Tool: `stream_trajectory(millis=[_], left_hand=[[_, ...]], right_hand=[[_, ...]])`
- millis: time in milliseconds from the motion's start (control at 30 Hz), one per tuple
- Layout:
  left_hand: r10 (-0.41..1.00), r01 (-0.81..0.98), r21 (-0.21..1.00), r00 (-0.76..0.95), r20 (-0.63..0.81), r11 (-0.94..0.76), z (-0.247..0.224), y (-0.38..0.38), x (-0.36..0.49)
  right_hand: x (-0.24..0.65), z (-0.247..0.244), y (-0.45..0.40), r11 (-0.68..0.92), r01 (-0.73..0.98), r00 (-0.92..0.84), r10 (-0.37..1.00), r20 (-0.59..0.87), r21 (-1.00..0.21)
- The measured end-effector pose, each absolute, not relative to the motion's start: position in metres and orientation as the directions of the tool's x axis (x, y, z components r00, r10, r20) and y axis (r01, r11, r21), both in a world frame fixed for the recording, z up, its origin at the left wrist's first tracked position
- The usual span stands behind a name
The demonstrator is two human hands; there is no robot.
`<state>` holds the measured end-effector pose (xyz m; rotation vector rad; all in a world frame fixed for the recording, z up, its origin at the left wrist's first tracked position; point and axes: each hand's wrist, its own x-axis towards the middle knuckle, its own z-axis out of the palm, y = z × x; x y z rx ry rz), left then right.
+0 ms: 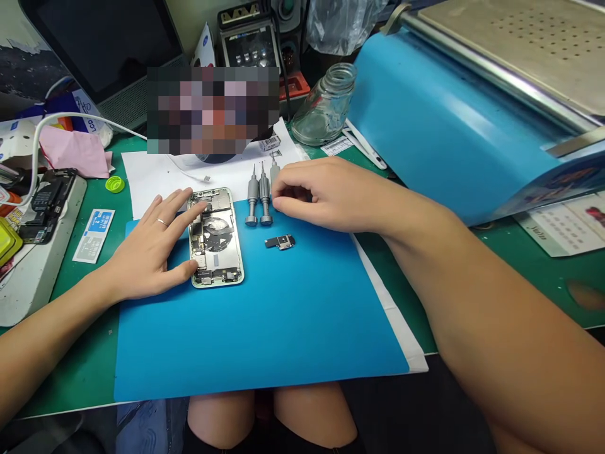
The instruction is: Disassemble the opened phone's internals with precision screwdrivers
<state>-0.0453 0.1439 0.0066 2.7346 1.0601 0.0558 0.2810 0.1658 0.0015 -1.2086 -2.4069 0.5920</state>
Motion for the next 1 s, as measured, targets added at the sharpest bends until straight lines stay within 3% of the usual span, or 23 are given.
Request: stream_trajectory(millis=[300,1000], left_hand=[[0.666,0.658,0.194,0.746,-0.029,-0.728,0.0066,0.1434,-0.0464],[0.654,0.649,0.177,0.755,-0.032,-0.740,0.0079,0.1423,-0.0456]], right_hand=[[0.2747,0.0073,0.1626,0.540,0.664,-0.592,0.802,0.078,-0.518],[0.2743,0.0001,0.1605,0.580,0.647,-0.542,0.806,0.236,-0.494]])
